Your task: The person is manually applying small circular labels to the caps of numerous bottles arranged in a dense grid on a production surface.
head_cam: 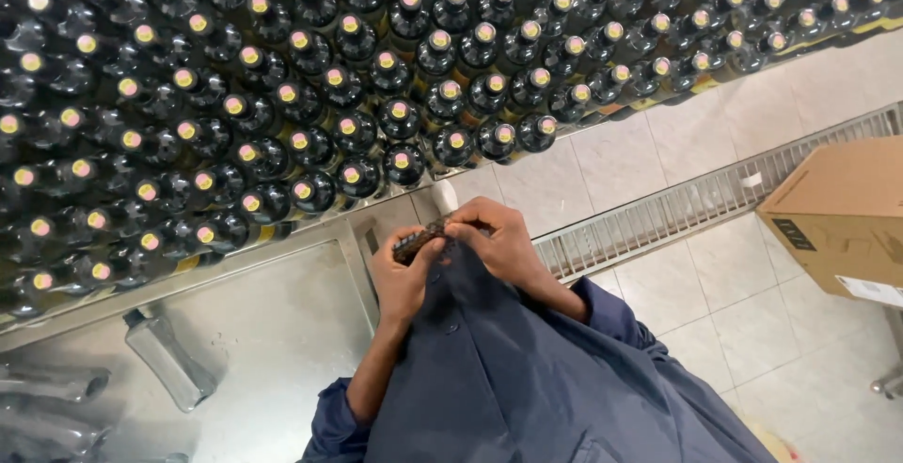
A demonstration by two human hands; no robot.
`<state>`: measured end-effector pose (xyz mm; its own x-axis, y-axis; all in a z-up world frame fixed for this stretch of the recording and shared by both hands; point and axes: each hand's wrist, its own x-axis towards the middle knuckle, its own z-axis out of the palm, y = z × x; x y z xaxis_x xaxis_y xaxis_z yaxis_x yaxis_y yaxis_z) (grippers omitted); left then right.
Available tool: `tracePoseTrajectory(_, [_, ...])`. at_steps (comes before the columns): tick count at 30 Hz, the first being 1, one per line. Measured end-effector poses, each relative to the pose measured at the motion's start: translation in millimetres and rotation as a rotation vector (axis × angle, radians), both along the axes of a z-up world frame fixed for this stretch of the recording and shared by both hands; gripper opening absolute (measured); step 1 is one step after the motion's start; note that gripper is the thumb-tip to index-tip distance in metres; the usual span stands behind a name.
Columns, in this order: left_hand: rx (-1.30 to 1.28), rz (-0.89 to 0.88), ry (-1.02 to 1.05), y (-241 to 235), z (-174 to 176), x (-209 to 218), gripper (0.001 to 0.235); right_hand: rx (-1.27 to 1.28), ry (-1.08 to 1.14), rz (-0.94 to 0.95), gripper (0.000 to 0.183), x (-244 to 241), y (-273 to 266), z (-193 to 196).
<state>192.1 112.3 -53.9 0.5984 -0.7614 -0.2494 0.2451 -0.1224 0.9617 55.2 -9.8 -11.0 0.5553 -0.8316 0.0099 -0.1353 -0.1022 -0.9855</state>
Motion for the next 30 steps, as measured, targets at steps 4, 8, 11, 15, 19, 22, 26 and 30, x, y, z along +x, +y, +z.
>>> tracePoseTrajectory(4, [-0.037, 0.028, -0.050, -2.7, 3.4, -4.2, 0.026, -0.065, -0.025, -0.037, 0.012, -1.9, -14.4, 8.6])
tracePoseTrajectory(8, [-0.161, 0.130, 0.122, -2.0, 12.2, 0.1, 0.020, -0.370, 0.027, -0.175, 0.013, -21.9, -88.1, 0.0])
tracePoseTrajectory(11, [-0.210, 0.171, 0.151, 2.6, 11.7, 3.2, 0.020, -0.648, 0.162, -0.269, 0.027, -23.0, -142.0, 3.3])
tracePoseTrajectory(15, [-0.217, 0.239, 0.137, 7.3, 29.0, 10.1, 0.021, -0.818, 0.421, -0.264, 0.032, -7.5, -174.4, 8.0])
tracePoseTrajectory(19, [-0.250, 0.307, 0.099, 16.8, 15.5, 19.6, 0.019, -0.858, 0.574, -0.297, 0.027, -7.0, -197.1, -26.0])
tracePoseTrajectory(22, [-0.203, 0.361, 0.075, 23.9, 10.8, 23.8, 0.018, -0.874, 0.708, -0.354, 0.027, -11.9, -207.8, -35.8])
tracePoseTrajectory(26, [-0.166, 0.355, 0.078, 25.8, 6.5, 27.7, 0.018, -0.823, 0.742, -0.327, 0.031, -15.7, -216.9, -34.5])
tracePoseTrajectory(30, [-0.180, 0.301, 0.030, 26.1, 4.8, 28.7, 0.018, -0.749, 0.741, -0.297, 0.035, -10.9, -208.3, -33.3])
